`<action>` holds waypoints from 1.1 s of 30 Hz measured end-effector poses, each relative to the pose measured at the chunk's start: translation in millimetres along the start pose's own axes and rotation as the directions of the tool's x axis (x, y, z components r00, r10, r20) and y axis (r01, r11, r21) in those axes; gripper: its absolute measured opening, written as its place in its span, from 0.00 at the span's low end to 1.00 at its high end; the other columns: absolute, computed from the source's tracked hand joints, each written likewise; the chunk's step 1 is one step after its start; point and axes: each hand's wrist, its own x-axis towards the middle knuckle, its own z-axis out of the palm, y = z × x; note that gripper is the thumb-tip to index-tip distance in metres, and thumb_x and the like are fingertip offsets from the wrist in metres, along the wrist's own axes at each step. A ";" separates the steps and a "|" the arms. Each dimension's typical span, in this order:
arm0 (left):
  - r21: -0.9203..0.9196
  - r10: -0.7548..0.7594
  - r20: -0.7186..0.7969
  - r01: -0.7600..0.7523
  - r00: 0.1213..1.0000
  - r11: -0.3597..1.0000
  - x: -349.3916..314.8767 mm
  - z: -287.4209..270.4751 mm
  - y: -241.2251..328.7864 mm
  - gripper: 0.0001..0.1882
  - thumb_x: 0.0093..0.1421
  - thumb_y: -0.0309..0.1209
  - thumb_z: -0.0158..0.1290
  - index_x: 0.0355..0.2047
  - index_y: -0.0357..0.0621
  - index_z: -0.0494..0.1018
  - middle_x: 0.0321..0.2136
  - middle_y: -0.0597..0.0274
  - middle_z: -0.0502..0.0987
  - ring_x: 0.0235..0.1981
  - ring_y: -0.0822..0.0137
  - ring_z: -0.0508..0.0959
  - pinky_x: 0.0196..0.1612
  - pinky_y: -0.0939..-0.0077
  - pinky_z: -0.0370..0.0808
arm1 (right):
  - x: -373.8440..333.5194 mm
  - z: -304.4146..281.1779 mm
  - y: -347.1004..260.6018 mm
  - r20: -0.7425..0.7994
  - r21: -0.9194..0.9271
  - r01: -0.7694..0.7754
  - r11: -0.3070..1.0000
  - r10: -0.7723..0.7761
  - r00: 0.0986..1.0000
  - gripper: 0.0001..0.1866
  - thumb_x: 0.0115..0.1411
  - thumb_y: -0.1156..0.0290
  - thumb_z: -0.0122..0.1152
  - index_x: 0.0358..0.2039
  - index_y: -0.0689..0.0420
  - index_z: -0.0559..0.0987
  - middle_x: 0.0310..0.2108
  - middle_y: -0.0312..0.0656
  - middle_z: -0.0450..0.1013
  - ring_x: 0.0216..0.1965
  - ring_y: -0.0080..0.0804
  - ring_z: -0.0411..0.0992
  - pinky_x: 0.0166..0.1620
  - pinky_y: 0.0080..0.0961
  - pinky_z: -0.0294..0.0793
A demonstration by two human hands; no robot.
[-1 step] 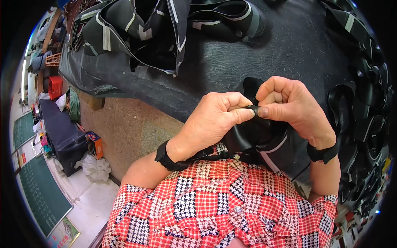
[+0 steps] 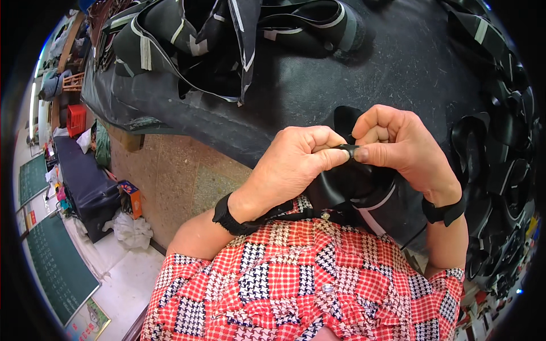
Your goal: Inspecting and handling black shoe components in a manufacturing setting.
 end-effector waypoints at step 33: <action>-0.533 0.058 -0.024 -0.062 0.998 0.844 -11.3 6.2 12.2 0.09 0.57 0.26 0.54 0.38 0.36 0.73 0.31 0.65 0.77 0.32 0.78 0.75 0.38 0.84 0.72 | -60.2 2.0 5.0 -0.426 -0.208 0.341 0.917 -0.399 0.812 0.35 0.38 0.76 0.67 0.49 0.64 0.65 0.46 0.44 0.68 0.47 0.29 0.67 0.53 0.25 0.64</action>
